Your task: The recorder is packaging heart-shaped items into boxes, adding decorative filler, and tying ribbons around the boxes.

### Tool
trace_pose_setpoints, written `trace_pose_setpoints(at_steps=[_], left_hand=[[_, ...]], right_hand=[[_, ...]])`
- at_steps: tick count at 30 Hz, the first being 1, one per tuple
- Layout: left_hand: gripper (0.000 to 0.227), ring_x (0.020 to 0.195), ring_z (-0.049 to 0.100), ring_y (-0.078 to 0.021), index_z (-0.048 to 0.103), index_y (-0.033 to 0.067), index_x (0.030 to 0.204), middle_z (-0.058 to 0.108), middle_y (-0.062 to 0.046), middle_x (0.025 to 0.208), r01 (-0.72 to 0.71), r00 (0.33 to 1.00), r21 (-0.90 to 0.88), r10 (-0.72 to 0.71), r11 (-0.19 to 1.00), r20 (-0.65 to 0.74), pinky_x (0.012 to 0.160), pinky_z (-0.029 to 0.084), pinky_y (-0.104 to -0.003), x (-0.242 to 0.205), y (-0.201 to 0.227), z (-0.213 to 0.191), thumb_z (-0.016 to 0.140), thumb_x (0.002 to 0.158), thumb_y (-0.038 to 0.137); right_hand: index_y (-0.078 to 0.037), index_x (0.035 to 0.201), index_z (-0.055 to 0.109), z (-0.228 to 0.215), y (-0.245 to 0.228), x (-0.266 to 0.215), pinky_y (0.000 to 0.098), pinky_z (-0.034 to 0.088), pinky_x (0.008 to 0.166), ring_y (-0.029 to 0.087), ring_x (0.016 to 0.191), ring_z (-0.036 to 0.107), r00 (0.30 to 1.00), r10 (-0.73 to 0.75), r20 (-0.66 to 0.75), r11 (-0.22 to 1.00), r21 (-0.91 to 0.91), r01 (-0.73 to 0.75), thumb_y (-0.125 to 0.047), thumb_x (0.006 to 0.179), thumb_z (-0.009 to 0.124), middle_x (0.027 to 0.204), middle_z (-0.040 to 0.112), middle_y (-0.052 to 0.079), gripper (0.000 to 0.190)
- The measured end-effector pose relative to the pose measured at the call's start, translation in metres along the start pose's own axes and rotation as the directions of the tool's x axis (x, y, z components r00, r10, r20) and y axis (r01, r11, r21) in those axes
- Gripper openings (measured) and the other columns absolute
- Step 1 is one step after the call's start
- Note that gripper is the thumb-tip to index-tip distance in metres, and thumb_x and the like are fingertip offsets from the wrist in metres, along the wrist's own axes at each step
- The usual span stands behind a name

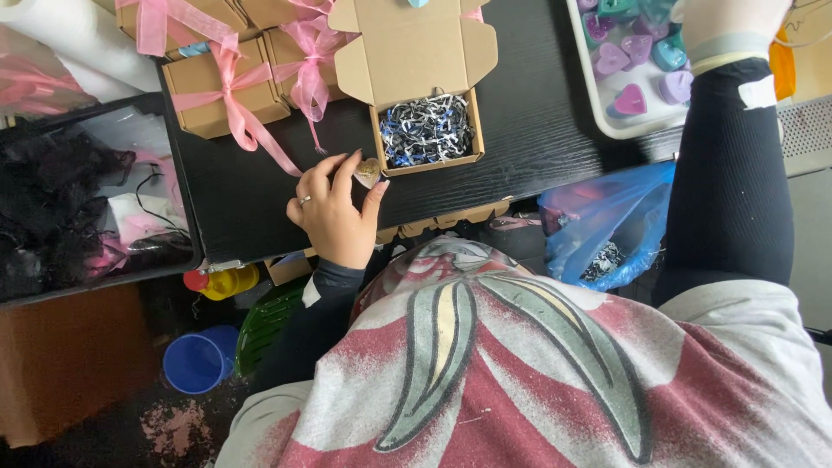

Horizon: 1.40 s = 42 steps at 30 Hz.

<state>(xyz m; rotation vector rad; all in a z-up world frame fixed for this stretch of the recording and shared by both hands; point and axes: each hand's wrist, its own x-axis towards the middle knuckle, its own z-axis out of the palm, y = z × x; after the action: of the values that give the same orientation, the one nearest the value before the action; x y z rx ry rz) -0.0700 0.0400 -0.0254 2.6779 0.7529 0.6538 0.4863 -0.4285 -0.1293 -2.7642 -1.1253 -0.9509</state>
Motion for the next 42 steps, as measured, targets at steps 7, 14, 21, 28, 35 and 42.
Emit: trace_pose_setpoints(at_steps=[7,14,21,28,35,42], left_hand=[[0.051,0.124,0.052,-0.0257,0.067,0.0181,0.134,0.062,0.0,0.123,-0.008,1.0,0.0,0.008,1.0,0.002,0.098,0.028,-0.05,-0.001,-0.002,0.002,0.074,0.095,0.049],[0.05,0.124,0.053,-0.0247,0.066,0.0191,0.136,0.063,0.0,0.123,-0.009,1.0,0.006,0.009,1.0,0.008,0.098,0.028,-0.049,0.0,-0.001,0.003,0.073,0.097,0.049],[0.051,0.122,0.055,-0.024,0.064,0.0179,0.139,0.064,0.0,0.123,-0.025,1.0,0.001,0.025,1.0,0.004,0.097,0.029,-0.048,0.0,-0.002,0.003,0.072,0.098,0.048],[0.05,0.122,0.056,-0.0233,0.064,0.0178,0.139,0.064,0.0,0.124,-0.047,0.999,-0.005,0.047,0.999,-0.012,0.097,0.029,-0.048,-0.002,-0.003,0.002,0.072,0.099,0.047],[0.05,0.122,0.056,-0.0232,0.064,0.0176,0.139,0.064,0.0,0.123,-0.057,0.998,-0.007,0.057,0.998,-0.008,0.098,0.03,-0.048,-0.002,-0.003,0.002,0.073,0.098,0.045],[0.05,0.121,0.056,-0.0233,0.064,0.0173,0.139,0.065,0.0,0.123,-0.051,0.999,-0.013,0.051,0.999,-0.005,0.099,0.03,-0.048,0.0,-0.002,0.001,0.074,0.098,0.044]], right_hand=[[-0.015,0.092,0.075,0.025,-0.063,0.009,0.0198,0.054,0.058,0.008,0.068,0.069,0.997,-0.063,-0.039,0.983,-0.177,0.055,-0.03,0.101,0.073,0.073,0.071,-0.003,0.018],[-0.004,0.112,0.075,-0.149,-0.192,0.072,0.0387,0.056,0.059,0.028,0.068,0.069,0.856,0.2,0.476,0.868,0.319,-0.38,-0.04,0.094,0.089,0.086,0.072,0.019,0.043],[-0.008,0.124,0.078,-0.143,-0.192,0.066,0.0354,0.058,0.07,0.025,0.082,0.073,0.931,-0.09,0.355,0.954,0.299,-0.021,-0.029,0.106,0.082,0.099,0.077,0.014,0.027],[-0.011,0.144,0.072,-0.138,-0.179,0.049,0.036,0.06,0.07,0.026,0.081,0.075,0.829,-0.078,0.554,0.995,-0.009,0.099,-0.028,0.079,0.088,0.097,0.078,0.013,0.068],[-0.009,0.113,0.081,-0.133,-0.169,0.021,0.043,0.055,0.073,0.029,0.083,0.072,0.782,0.019,0.623,0.965,0.194,-0.178,-0.029,0.093,0.08,0.112,0.075,0.011,0.028],[-0.007,0.096,0.077,-0.161,-0.183,0.036,0.0362,0.055,0.063,0.022,0.067,0.07,0.767,0.097,0.634,0.974,0.1,-0.205,-0.051,0.101,0.081,0.073,0.073,0.007,0.044]])
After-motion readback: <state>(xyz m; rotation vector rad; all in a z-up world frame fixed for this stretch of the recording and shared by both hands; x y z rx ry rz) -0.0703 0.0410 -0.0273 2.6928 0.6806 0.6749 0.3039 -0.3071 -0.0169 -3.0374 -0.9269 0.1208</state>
